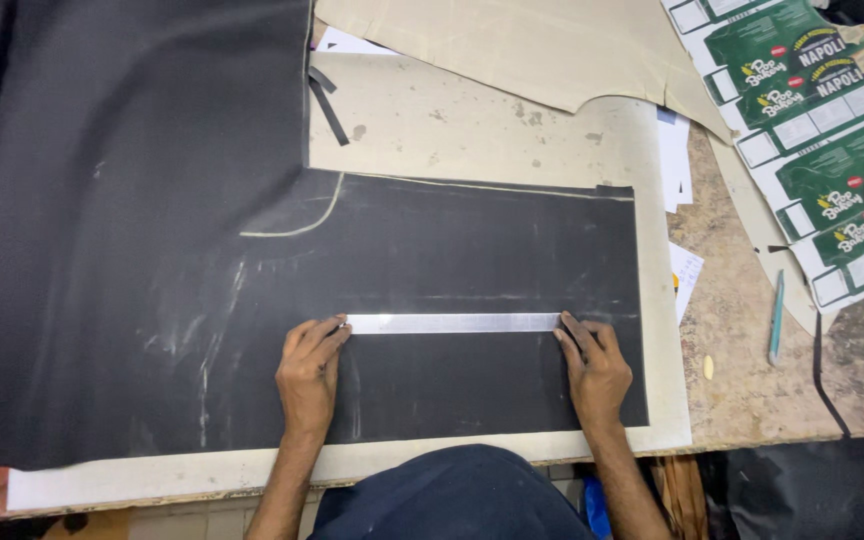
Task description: The person uses a ruler and chalk to mark straight lines on a black fabric sheet. They then place a cardboard pattern on the fabric, trace its outline with chalk, and remove the pattern, leaving a marked shape on the fabric.
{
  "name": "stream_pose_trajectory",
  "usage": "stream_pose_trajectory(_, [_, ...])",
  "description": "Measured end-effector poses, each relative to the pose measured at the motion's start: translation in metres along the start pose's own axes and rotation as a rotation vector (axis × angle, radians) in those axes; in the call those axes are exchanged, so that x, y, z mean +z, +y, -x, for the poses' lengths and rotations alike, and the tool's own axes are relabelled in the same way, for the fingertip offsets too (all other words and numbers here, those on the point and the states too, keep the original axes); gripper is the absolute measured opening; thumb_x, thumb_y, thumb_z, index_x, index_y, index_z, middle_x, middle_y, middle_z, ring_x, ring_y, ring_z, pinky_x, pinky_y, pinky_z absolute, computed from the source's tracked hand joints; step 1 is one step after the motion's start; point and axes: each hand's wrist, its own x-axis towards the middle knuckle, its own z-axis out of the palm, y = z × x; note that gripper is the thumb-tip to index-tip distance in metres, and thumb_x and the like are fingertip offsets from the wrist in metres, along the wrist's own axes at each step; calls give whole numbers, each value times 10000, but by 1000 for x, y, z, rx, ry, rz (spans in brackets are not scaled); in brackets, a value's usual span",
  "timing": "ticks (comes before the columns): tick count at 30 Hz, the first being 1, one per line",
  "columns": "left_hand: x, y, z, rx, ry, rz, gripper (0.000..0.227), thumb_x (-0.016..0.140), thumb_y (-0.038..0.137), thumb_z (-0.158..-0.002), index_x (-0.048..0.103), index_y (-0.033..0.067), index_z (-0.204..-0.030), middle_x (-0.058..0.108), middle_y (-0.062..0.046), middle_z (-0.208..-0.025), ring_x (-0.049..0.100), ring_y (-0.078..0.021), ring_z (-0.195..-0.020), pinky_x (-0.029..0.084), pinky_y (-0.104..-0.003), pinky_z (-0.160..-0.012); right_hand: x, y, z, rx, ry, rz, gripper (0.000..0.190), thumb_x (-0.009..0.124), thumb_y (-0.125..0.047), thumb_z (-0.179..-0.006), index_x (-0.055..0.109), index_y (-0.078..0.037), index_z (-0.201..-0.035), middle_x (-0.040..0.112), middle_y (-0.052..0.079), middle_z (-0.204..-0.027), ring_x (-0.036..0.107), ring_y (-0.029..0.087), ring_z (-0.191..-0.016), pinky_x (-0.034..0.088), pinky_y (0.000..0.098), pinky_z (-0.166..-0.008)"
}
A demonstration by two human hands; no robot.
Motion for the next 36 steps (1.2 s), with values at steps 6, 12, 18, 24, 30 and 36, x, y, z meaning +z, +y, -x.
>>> stream_pose_trajectory(6, [-1,-3,-1,27,2,11,224,734,-18,-835,796,88,-1022,760,-31,-1151,670,-242,-1146,591,-345,-937,4,3,2,23,-10,-27,321,802,-191,-899,764,-185,-1218,683,7,-1006,618,98,-649,529,256,-538])
stream_pose_trajectory(12, [0,-10,0,44,3,13,201,743,-1,-840,800,105,-1000,765,-26,-1112,681,-233,-1124,587,-342,-940,6,5,2,15,10,-42,286,802,-181,-899,773,-166,-1184,697,0,-1001,624,90,-687,524,242,-551])
stream_pose_trajectory(18, [2,-9,-5,37,0,15,170,737,1,-861,799,97,-987,763,-24,-1118,681,-225,-1114,600,-328,-906,5,0,0,63,-9,-44,264,798,-185,-897,788,-146,-1158,701,16,-1007,617,91,-658,515,242,-526])
stream_pose_trajectory(24, [-5,4,-30,61,-49,-40,205,717,-16,-837,803,94,-987,753,-36,-1211,689,-229,-1088,604,-345,-888,5,-4,-16,101,-48,-101,276,779,-171,-921,774,-130,-1193,688,18,-986,577,91,-609,494,247,-510])
stream_pose_trajectory(30, [-8,1,-68,115,-128,-80,195,714,-3,-877,813,104,-1006,764,-21,-1167,696,-202,-1056,602,-331,-870,13,-4,-46,97,-100,-99,331,787,-175,-917,760,-120,-1242,669,-6,-907,550,76,-623,490,246,-537])
stream_pose_trajectory(36, [-14,-3,-75,65,-199,27,170,717,42,-888,810,120,-1008,771,-2,-1137,702,-181,-1060,600,-324,-906,5,-3,-59,96,-169,-160,320,801,-140,-892,777,-138,-1211,666,9,-967,490,99,-587,496,266,-582])
